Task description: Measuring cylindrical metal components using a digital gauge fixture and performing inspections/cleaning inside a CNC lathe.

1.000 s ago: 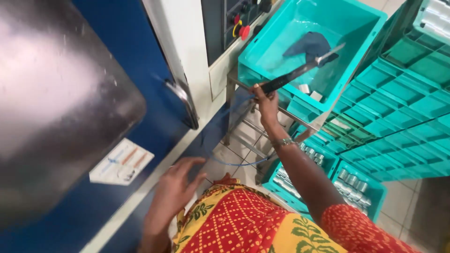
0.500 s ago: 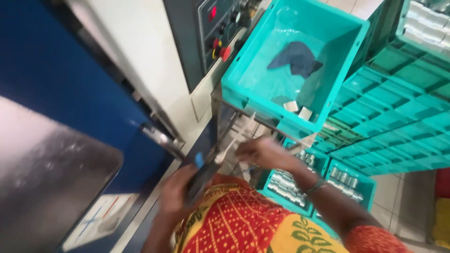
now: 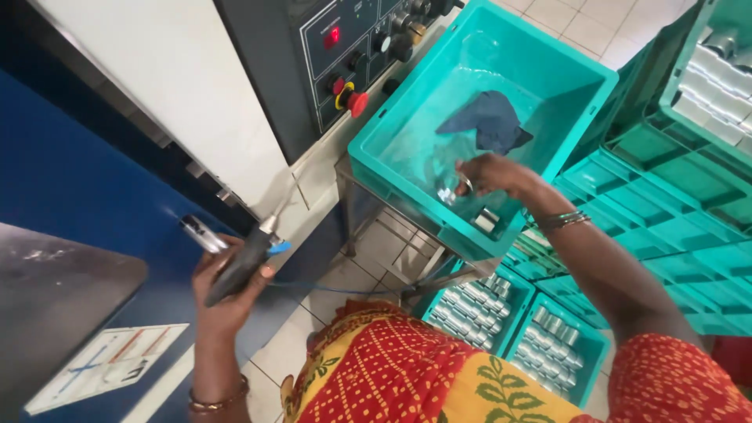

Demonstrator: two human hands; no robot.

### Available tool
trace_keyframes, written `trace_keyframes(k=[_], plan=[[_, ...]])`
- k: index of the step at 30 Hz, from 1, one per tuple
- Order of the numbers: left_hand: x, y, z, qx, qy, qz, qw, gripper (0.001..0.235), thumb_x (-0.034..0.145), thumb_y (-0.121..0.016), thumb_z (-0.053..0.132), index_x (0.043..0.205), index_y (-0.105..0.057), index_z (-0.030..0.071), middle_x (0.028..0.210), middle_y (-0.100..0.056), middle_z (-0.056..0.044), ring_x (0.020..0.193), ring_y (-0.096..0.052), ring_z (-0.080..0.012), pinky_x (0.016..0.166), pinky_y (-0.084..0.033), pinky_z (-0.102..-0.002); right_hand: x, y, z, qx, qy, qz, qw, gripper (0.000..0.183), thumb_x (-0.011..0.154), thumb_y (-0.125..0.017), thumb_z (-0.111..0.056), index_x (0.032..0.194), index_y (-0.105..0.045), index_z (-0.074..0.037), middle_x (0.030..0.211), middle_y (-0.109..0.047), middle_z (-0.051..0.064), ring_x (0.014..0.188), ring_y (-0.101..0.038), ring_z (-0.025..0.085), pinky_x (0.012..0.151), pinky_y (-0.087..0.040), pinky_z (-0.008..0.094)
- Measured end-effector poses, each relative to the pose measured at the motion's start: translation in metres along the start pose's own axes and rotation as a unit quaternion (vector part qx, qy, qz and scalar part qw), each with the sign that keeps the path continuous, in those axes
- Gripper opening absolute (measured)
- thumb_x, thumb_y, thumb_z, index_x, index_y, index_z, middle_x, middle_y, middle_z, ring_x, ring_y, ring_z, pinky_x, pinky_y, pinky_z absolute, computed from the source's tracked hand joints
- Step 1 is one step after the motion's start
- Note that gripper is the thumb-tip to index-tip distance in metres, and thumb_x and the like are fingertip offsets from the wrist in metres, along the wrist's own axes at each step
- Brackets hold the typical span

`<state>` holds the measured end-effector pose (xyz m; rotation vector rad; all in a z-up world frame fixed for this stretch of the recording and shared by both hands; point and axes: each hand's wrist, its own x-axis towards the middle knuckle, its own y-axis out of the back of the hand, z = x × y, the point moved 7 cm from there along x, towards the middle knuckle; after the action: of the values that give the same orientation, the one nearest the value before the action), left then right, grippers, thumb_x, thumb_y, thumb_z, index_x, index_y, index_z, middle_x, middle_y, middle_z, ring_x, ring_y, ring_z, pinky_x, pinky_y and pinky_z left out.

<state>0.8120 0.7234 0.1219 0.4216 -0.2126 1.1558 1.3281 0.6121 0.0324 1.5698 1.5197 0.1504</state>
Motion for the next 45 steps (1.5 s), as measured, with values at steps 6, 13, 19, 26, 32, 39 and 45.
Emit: trace_keyframes(k=[6,13,19,26,32,39,45], plan=[[-0.021,0.024,0.0,0.12,0.009,0.051,0.991,0.035,0.079,-0.088,0.018,0.105,-0.071,0.001,0.084,-0.068,-0.006,0.07,-0.063,-0.0121,0.062,-0.048,-0.024,0.021,0.033,0.023,0.448,-0.028,0.043,0.892,0.047,0.103,-0.045,-0.049,0.106,-0.063,-0.006,0.087,-0.074,0.014,0.079,-0.075,0.025,0.077,-0.065,0.042],[-0.088,0.097,-0.016,0.234,0.107,0.136,0.957,0.03,0.088,-0.085,0.017,0.108,-0.072,-0.002,0.074,-0.069,-0.009,0.06,-0.067,-0.0135,0.061,-0.051,-0.025,0.045,0.038,0.021,0.464,-0.016,0.023,0.885,0.054,0.105,-0.048,-0.055,0.1,-0.064,-0.004,0.087,-0.072,0.016,0.078,-0.073,0.026,0.073,-0.065,0.043],[-0.139,0.157,-0.011,0.404,0.114,0.218,0.881,0.032,0.098,-0.086,0.015,0.118,-0.074,-0.007,0.085,-0.071,-0.015,0.071,-0.07,-0.0229,0.071,-0.052,-0.032,0.059,0.04,-0.031,-0.164,0.137,0.122,0.969,0.058,0.089,-0.07,-0.058,0.116,-0.075,-0.007,0.108,-0.074,0.018,0.102,-0.069,0.037,0.085,-0.056,0.051],[-0.255,0.265,-0.05,0.324,0.06,0.439,0.836,0.037,0.094,-0.089,0.012,0.115,-0.066,-0.008,0.116,-0.073,-0.015,0.104,-0.071,-0.02,0.098,-0.058,-0.033,0.059,-0.014,-0.041,-0.444,0.261,0.074,0.854,0.046,0.085,-0.066,-0.048,0.122,-0.065,-0.021,0.133,-0.06,0.015,0.106,-0.069,0.037,0.085,-0.058,0.052],[-0.26,0.303,0.009,0.319,0.026,0.482,0.816,0.035,0.091,-0.087,0.006,0.115,-0.064,-0.007,0.113,-0.073,-0.012,0.101,-0.071,-0.018,0.094,-0.058,-0.03,0.055,-0.016,-0.072,-0.415,0.238,0.098,0.873,0.074,0.074,-0.075,-0.055,0.133,-0.052,-0.016,0.126,-0.06,0.019,0.105,-0.068,0.042,0.084,-0.057,0.054],[-0.31,0.374,0.009,0.286,0.032,0.485,0.826,0.034,0.096,-0.084,0.003,0.125,-0.068,-0.006,0.119,-0.075,-0.012,0.11,-0.074,-0.019,0.102,-0.059,-0.031,0.1,0.007,-0.03,-0.363,0.206,0.088,0.905,0.08,0.071,-0.084,-0.05,0.135,-0.057,-0.009,0.127,-0.065,0.026,0.111,-0.066,0.044,0.09,-0.056,0.055],[-0.344,0.42,0.005,0.303,0.012,0.488,0.819,0.034,0.097,-0.09,0.005,0.122,-0.07,-0.007,0.118,-0.073,-0.011,0.11,-0.071,-0.0188,0.103,-0.058,-0.033,0.075,0.058,0.007,0.179,0.149,0.11,0.966,0.045,0.097,-0.066,-0.028,0.13,-0.054,0.0,0.111,-0.065,0.021,0.081,-0.063,0.027,0.084,-0.052,0.051]])
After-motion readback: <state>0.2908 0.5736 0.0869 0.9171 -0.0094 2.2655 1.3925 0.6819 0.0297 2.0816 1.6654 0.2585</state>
